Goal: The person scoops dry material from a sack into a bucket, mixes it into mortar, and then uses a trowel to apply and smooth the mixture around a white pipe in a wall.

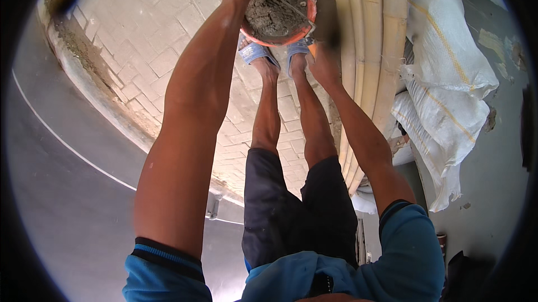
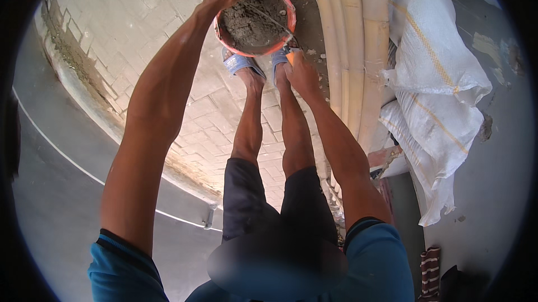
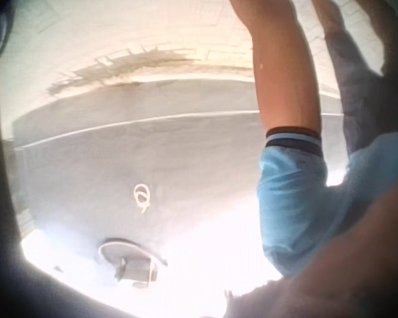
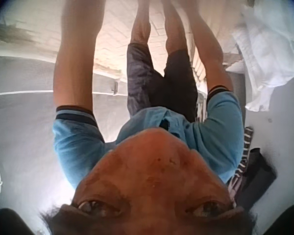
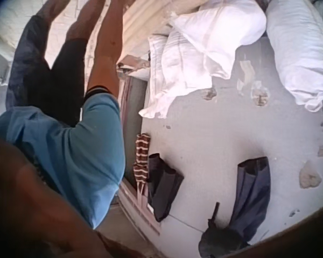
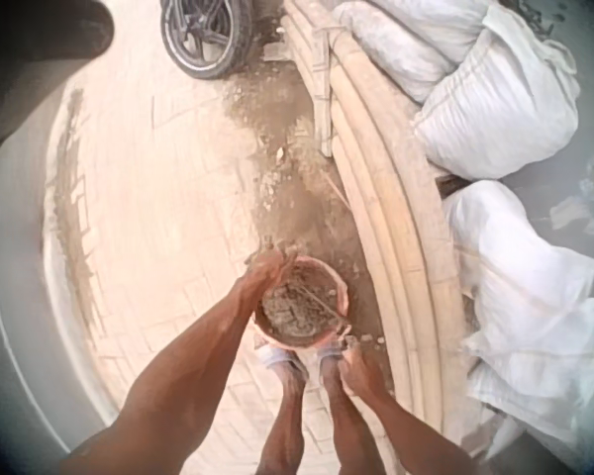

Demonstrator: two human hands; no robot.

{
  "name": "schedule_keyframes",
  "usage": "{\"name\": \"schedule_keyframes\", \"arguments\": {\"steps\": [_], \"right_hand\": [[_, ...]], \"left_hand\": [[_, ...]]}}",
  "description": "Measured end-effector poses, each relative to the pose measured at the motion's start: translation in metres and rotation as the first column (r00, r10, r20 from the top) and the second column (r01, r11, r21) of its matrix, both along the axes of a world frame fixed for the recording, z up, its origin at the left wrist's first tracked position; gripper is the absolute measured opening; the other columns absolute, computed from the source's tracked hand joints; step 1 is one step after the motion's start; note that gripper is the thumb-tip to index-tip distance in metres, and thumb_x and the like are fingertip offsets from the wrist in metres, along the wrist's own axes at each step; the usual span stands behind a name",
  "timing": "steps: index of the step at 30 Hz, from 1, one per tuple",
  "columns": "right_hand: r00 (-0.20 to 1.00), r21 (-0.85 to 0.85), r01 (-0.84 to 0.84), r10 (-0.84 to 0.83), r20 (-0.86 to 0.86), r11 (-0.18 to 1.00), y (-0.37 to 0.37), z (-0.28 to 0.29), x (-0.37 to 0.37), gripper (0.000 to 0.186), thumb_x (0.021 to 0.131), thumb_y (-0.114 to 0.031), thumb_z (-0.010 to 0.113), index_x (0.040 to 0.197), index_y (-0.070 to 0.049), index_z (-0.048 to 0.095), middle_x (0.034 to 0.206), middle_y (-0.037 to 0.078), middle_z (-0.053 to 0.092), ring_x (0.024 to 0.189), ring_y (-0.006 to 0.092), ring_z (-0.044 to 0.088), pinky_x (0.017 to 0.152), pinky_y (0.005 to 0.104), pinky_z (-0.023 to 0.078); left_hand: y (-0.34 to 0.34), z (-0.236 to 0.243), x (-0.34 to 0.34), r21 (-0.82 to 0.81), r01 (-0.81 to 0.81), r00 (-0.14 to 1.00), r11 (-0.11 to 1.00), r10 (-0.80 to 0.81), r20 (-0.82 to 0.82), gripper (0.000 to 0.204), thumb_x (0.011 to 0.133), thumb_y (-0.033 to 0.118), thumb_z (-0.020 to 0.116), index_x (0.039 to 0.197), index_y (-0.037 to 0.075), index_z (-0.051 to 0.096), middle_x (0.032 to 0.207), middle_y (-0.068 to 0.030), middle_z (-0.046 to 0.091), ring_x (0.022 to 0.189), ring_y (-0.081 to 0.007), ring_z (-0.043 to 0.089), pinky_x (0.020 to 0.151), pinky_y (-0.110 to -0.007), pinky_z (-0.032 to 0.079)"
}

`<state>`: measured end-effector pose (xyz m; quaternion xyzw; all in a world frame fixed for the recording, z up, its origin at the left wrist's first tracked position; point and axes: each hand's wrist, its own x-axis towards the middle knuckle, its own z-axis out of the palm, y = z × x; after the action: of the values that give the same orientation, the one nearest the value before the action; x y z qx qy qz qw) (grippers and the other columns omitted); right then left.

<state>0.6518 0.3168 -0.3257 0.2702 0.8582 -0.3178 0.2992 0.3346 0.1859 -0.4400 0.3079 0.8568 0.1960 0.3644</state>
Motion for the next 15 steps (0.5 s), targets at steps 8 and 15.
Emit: {"name": "schedule_keyframes", "arguments": {"steps": [8, 15], "right_hand": [[0.969, -0.013, 0.215, -0.211, 0.130, 0.977, 0.002, 0.095, 0.024, 0.049, 0.094, -0.038, 0.065, 0.122, -0.001, 0.052, 0.099, 0.032, 0.068, 0.094, 0.0530, 0.065, 0.077, 0.0602, 0.051], [0.862, 0.152, 0.320, -0.354, 0.364, 0.935, 0.020, 0.303, 0.142, 0.053, 0.097, -0.055, 0.062, 0.099, -0.002, 0.061, 0.087, 0.030, 0.068, 0.089, 0.0520, 0.066, 0.074, 0.0546, 0.051]], "left_hand": [[0.016, 0.145, 0.034, -0.060, -0.197, 0.805, 0.979, 0.197, 0.560, 0.078, 0.100, 0.070, 0.044, 0.116, -0.001, 0.071, 0.098, -0.0204, 0.073, 0.094, -0.0301, 0.069, 0.088, -0.040, 0.054], [-0.065, 0.214, 0.069, -0.203, -0.223, 0.800, 0.953, 0.298, 0.520, 0.070, 0.094, 0.061, 0.058, 0.101, -0.007, 0.075, 0.097, -0.0292, 0.073, 0.098, -0.0415, 0.072, 0.088, -0.049, 0.053]]}}
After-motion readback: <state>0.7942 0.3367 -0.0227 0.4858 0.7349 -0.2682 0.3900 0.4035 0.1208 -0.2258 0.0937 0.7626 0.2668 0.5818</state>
